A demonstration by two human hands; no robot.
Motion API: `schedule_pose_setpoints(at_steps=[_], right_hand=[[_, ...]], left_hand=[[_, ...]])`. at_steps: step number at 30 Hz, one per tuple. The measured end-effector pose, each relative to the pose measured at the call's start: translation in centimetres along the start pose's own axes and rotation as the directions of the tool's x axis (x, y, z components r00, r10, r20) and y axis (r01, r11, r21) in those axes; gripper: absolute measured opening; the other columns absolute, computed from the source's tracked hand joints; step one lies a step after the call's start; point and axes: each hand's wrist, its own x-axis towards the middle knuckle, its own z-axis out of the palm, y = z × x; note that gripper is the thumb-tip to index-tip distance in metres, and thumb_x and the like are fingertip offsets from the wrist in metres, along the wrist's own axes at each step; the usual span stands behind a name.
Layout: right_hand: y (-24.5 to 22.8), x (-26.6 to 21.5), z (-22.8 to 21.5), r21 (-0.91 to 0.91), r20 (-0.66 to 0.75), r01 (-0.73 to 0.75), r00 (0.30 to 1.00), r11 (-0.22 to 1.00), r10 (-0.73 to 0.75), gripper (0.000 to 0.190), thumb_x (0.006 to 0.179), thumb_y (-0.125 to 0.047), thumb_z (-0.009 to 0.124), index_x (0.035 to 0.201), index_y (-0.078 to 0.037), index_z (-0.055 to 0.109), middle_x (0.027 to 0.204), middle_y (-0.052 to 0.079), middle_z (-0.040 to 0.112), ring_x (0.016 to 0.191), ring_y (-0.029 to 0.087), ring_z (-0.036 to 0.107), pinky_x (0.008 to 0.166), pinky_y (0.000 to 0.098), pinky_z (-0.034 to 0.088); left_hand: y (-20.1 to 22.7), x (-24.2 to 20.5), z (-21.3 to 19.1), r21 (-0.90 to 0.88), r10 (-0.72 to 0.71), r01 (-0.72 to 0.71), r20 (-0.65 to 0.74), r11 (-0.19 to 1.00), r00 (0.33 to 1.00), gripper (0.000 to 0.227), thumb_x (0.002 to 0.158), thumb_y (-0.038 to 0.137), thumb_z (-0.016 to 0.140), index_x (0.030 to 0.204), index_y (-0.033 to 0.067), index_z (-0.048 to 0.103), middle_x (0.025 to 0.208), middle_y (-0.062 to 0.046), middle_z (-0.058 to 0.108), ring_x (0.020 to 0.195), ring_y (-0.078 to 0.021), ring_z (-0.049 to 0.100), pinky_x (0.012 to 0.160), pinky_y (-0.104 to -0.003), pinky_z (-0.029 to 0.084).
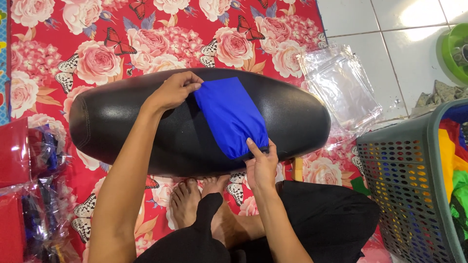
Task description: Folding and adjusting fabric seat covers over a mold to prepare them for packaging.
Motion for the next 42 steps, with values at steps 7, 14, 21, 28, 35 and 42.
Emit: schedule_pose_setpoints(at_steps=[7, 14, 21, 28, 35, 42], right_hand=[[0.3, 0.7, -0.6, 0.020, -0.003, 0.012, 1.000, 1.000, -0.012, 0.056, 0.080, 0.005, 0.083, 0.127, -0.008, 0.056, 0.106, 0.016, 0.067, 0.095, 0.029, 0.068, 0.088, 0.0566, 0.061], [0.4, 0.8, -0.9, -0.017, 0.013, -0.003, 1.000, 1.000, 0.003, 0.053, 0.080, 0.003, 0.084, 0.124, -0.008, 0.056, 0.105, 0.016, 0.067, 0.096, 0.028, 0.068, 0.087, 0.0546, 0.061], [-0.2, 0.7, -0.3, 0.006, 0.004, 0.020, 1.000, 1.000, -0.020, 0.047, 0.083, 0.000, 0.083, 0.122, -0.007, 0.058, 0.105, 0.016, 0.066, 0.096, 0.028, 0.067, 0.086, 0.0526, 0.061], [0.9, 0.6, -0.4, -0.025, -0.024, 0.047, 0.999, 0.999, -0.048, 0.049, 0.082, -0.001, 0.085, 0.122, -0.009, 0.057, 0.102, 0.013, 0.064, 0.094, 0.027, 0.067, 0.084, 0.0508, 0.062], [0.7, -0.1, 0.0, -0.076, -0.049, 0.083, 0.995, 0.994, -0.086, 0.052, 0.079, -0.002, 0.088, 0.121, -0.009, 0.057, 0.097, 0.011, 0.062, 0.087, 0.023, 0.066, 0.081, 0.0456, 0.062], [1.8, 0.3, 0.9, -0.041, -0.065, 0.108, 0.992, 0.993, -0.110, 0.055, 0.079, -0.004, 0.088, 0.122, -0.008, 0.054, 0.096, 0.010, 0.056, 0.087, 0.024, 0.066, 0.081, 0.0460, 0.063]], left_hand=[[3.0, -1.7, -0.6, 0.312, 0.071, -0.055, -0.040, 0.949, 0.997, 0.027, 0.110, 0.030, 0.055, 0.122, 0.0113, 0.070, 0.092, -0.006, 0.074, 0.100, -0.0285, 0.065, 0.100, -0.046, 0.024], [2.5, -3.1, -1.0, 0.101, 0.016, -0.011, -0.049, 0.995, 0.999, 0.017, 0.097, 0.027, 0.074, 0.107, 0.0142, 0.078, 0.093, -0.005, 0.078, 0.097, -0.0260, 0.071, 0.094, -0.038, 0.032], [1.2, -1.8, -0.2, -0.009, -0.037, 0.037, 0.009, 0.999, 0.999, 0.025, 0.105, 0.027, 0.057, 0.103, 0.0155, 0.078, 0.094, -0.004, 0.073, 0.095, -0.0228, 0.062, 0.086, -0.037, 0.041], [0.0, -1.4, 0.7, 0.624, 0.132, -0.056, -0.076, 0.779, 0.988, 0.030, 0.105, 0.038, 0.055, 0.098, 0.0170, 0.075, 0.107, -0.005, 0.053, 0.110, -0.0258, 0.043, 0.088, -0.043, 0.028], [2.6, -3.7, 0.6, 0.493, 0.207, -0.118, -0.128, 0.862, 0.970, 0.039, 0.106, 0.044, 0.058, 0.097, 0.0117, 0.076, 0.099, -0.009, 0.063, 0.105, -0.0297, 0.057, 0.095, -0.049, 0.028], [0.2, -0.3, 1.9, 0.429, 0.243, -0.114, -0.258, 0.896, 0.935, 0.036, 0.111, 0.044, 0.056, 0.101, 0.0147, 0.073, 0.099, -0.006, 0.060, 0.107, -0.0287, 0.055, 0.093, -0.054, 0.027]])
